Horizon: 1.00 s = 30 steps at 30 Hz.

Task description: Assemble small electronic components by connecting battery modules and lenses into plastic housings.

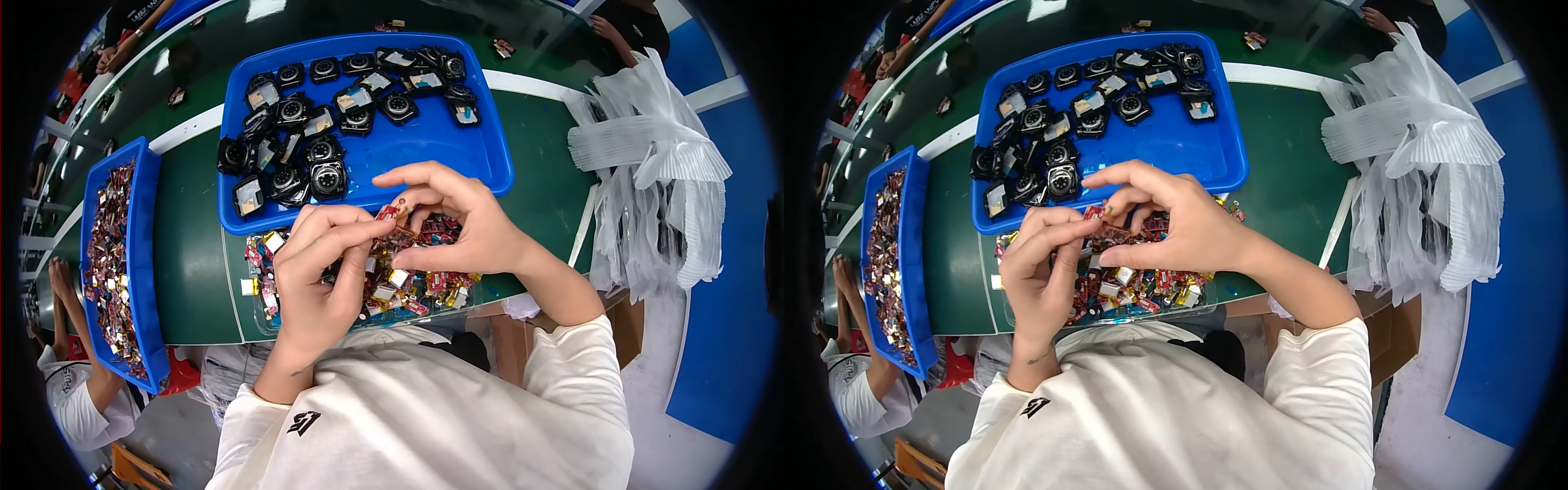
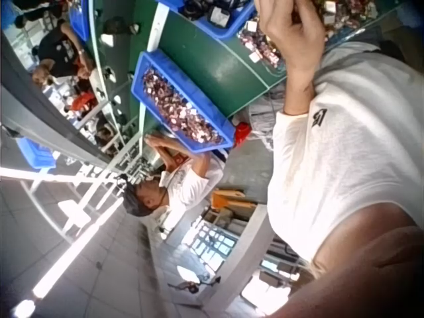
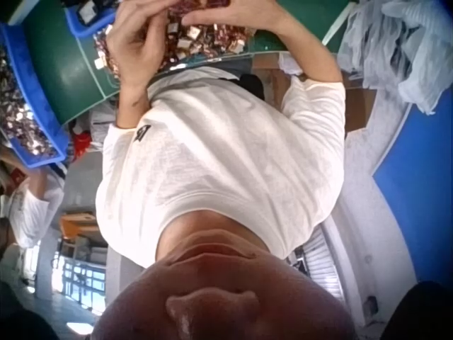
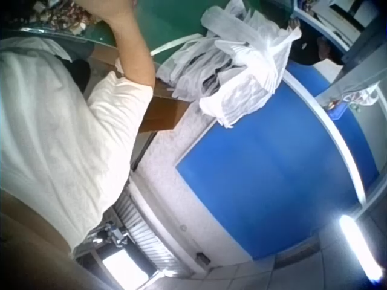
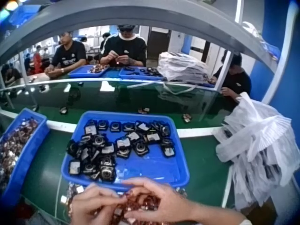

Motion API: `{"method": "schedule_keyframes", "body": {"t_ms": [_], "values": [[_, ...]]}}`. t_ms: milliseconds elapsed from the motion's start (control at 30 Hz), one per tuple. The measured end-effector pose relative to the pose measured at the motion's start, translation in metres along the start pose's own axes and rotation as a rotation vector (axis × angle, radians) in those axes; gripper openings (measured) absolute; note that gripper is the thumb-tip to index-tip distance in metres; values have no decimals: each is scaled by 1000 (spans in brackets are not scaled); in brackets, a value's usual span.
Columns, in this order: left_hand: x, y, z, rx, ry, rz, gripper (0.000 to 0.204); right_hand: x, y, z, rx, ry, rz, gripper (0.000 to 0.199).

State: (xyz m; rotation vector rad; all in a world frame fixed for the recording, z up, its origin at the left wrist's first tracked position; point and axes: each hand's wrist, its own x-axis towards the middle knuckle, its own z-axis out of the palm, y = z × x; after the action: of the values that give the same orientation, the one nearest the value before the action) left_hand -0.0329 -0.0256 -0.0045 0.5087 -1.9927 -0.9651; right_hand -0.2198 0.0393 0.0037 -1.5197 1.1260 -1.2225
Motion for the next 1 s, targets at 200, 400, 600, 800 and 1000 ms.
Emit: {"method": "schedule_keyframes", "body": {"t_ms": [200,400,600,800,1000], "values": [[1,4,-2,62,52,-40,30,0,4,-3,65,28,206,44],[0,2,-5,387,80,131,25,2,2,-3,231,83,266,25],[1,3,-4,457,127,253,22,2,-2,-2,153,76,257,35],[-1,4,-8,436,190,250,26,0,3,-5,178,82,207,35],[1,12,-8,397,179,69,23,1,-1,-1,-411,196,-319,29]]}}
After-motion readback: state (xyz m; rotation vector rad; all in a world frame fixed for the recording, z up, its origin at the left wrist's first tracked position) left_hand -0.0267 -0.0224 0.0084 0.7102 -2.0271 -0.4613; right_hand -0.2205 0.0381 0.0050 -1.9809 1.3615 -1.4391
